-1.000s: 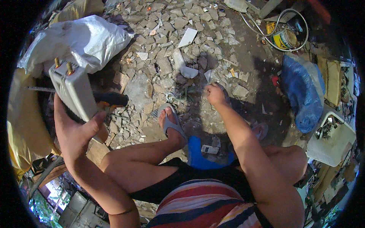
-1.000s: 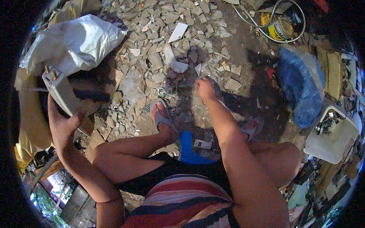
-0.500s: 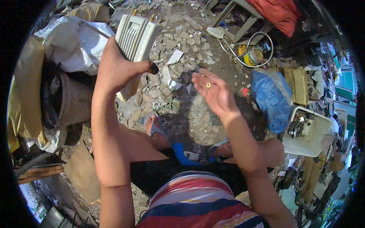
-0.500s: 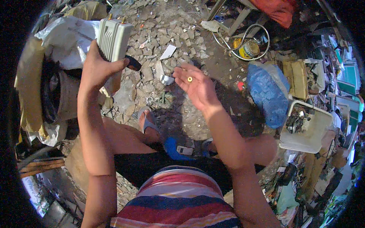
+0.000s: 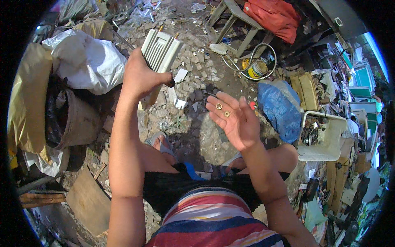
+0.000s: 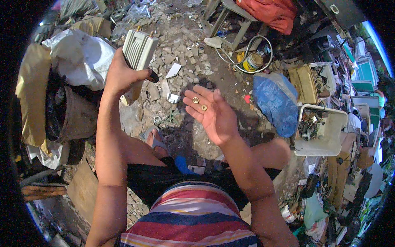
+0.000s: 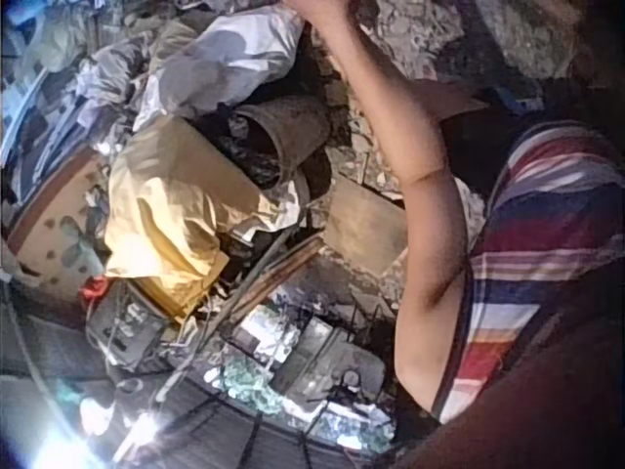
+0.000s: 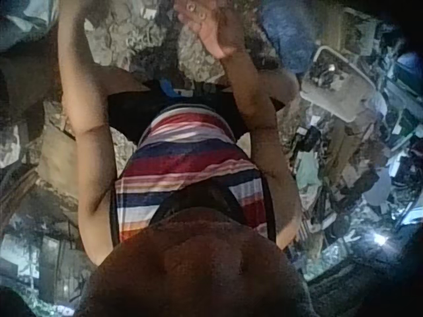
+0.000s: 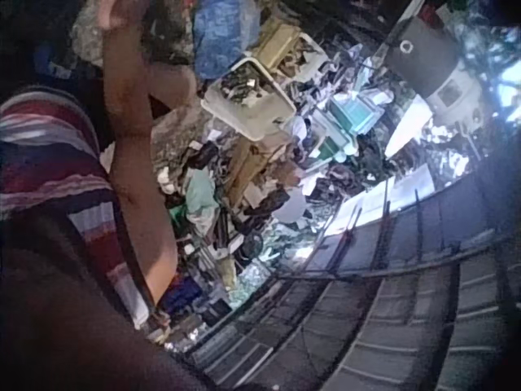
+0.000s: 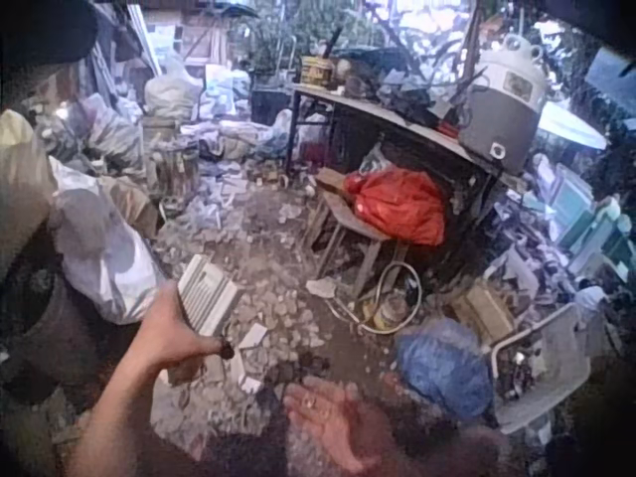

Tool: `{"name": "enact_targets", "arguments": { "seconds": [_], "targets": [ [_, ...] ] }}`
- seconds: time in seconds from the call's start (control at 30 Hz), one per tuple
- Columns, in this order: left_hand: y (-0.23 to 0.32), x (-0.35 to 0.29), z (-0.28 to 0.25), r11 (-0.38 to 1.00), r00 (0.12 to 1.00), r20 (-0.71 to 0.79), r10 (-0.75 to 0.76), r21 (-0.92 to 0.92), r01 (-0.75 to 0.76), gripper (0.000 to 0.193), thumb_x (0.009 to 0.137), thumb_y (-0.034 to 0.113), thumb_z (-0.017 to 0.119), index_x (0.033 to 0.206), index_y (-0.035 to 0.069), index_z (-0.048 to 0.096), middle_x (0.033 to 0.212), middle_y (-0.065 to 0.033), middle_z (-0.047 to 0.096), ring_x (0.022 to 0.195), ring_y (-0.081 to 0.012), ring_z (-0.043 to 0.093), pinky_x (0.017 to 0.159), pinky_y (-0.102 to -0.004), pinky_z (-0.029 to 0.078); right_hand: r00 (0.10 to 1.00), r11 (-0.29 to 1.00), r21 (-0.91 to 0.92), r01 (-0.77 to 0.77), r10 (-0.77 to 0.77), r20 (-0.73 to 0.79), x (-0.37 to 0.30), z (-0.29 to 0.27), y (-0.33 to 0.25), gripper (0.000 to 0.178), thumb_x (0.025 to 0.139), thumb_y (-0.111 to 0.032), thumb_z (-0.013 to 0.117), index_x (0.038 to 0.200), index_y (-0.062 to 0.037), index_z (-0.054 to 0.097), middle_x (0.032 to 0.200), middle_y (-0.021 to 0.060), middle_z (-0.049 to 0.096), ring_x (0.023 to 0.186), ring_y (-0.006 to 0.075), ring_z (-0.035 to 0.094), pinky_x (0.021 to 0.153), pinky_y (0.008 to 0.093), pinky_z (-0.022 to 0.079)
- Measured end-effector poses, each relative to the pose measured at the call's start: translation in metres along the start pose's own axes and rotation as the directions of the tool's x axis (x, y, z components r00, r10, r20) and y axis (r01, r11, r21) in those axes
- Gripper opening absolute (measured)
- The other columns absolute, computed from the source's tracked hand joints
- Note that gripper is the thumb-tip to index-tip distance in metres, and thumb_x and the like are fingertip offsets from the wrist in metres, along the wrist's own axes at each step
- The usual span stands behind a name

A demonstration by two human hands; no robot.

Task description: The person holds an electronic device and uses a screwdriver to remove screws from the back panel. They then use a hand-held blade to pry open the plastic casing and eventually retrieve small metallic components.

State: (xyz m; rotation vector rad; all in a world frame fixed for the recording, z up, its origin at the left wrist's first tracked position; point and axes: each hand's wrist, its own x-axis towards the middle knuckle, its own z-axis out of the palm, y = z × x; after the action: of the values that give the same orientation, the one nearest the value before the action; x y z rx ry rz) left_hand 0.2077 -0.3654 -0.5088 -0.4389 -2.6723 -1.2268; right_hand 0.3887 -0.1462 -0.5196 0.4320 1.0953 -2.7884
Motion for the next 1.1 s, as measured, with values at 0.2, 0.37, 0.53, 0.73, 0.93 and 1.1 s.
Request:
{"name": "enact_targets", "arguments": {
  "seconds": [0.2,0.37,0.53,0.73,0.93,1.1],
  "targets": [
    [0.008,0.000,-0.005,0.995,0.998,0.031,-0.049,0.088,0.046,0.070,0.046,0.028,0.080,0.101,-0.006,0.053,0.096,-0.0224,0.061,0.093,-0.0356,0.060,0.084,-0.0412,0.048,1.000,0.999,-0.042,0.019,-0.020,-0.016,-0.004,0.005,-0.001,0.067,0.097,-0.048,0.041,0.134,0.0076,0.039,0.137,0.0261,0.045,0.126,0.0330,0.047,0.105,0.0410,0.040],
    [0.007,0.001,-0.003,0.994,0.999,0.019,-0.046,0.105,0.044,0.071,0.046,0.028,0.080,0.102,-0.006,0.052,0.098,-0.0231,0.060,0.095,-0.0359,0.059,0.085,-0.0411,0.048,1.000,1.000,-0.025,0.008,-0.009,-0.026,-0.002,0.005,0.000,0.066,0.097,-0.047,0.043,0.134,0.0081,0.039,0.135,0.0247,0.047,0.126,0.0318,0.047,0.105,0.0405,0.040],
    [0.016,0.001,-0.004,0.987,0.997,0.043,-0.067,0.148,0.060,0.070,0.047,0.027,0.080,0.102,-0.006,0.052,0.099,-0.0230,0.060,0.095,-0.0360,0.059,0.085,-0.0411,0.048,1.000,1.000,-0.006,-0.003,0.003,-0.019,-0.001,0.002,0.000,0.067,0.096,-0.047,0.046,0.134,0.0069,0.040,0.136,0.0233,0.046,0.127,0.0312,0.047,0.105,0.0403,0.040],
    [0.020,0.005,0.000,0.995,0.996,0.071,-0.057,0.083,0.051,0.070,0.045,0.026,0.080,0.101,-0.005,0.053,0.098,-0.0227,0.060,0.094,-0.0361,0.059,0.085,-0.0417,0.048,1.000,1.000,-0.009,0.003,-0.003,0.017,0.001,0.000,-0.004,0.067,0.095,-0.049,0.047,0.134,0.0051,0.041,0.137,0.0226,0.045,0.126,0.0309,0.047,0.105,0.0407,0.039],
    [0.009,0.008,0.009,1.000,0.997,0.081,-0.015,-0.010,0.016,0.074,0.045,0.026,0.081,0.104,-0.007,0.053,0.097,-0.0219,0.061,0.093,-0.0349,0.061,0.086,-0.0406,0.048,1.000,1.000,-0.014,0.022,-0.023,-0.018,0.005,0.004,-0.010,0.065,0.097,-0.049,0.042,0.133,0.0045,0.043,0.136,0.0227,0.046,0.125,0.0312,0.047,0.105,0.0409,0.039],
    [0.021,-0.005,0.026,0.964,0.966,0.232,0.110,-0.260,-0.048,0.088,0.046,0.031,0.083,0.118,-0.006,0.048,0.104,-0.0221,0.061,0.099,-0.0312,0.061,0.089,-0.0383,0.047,0.996,0.995,0.032,0.092,-0.092,0.000,0.007,0.014,-0.031,0.061,0.098,-0.047,0.039,0.131,0.0039,0.043,0.133,0.0210,0.049,0.122,0.0297,0.049,0.105,0.0404,0.038]
  ]
}}
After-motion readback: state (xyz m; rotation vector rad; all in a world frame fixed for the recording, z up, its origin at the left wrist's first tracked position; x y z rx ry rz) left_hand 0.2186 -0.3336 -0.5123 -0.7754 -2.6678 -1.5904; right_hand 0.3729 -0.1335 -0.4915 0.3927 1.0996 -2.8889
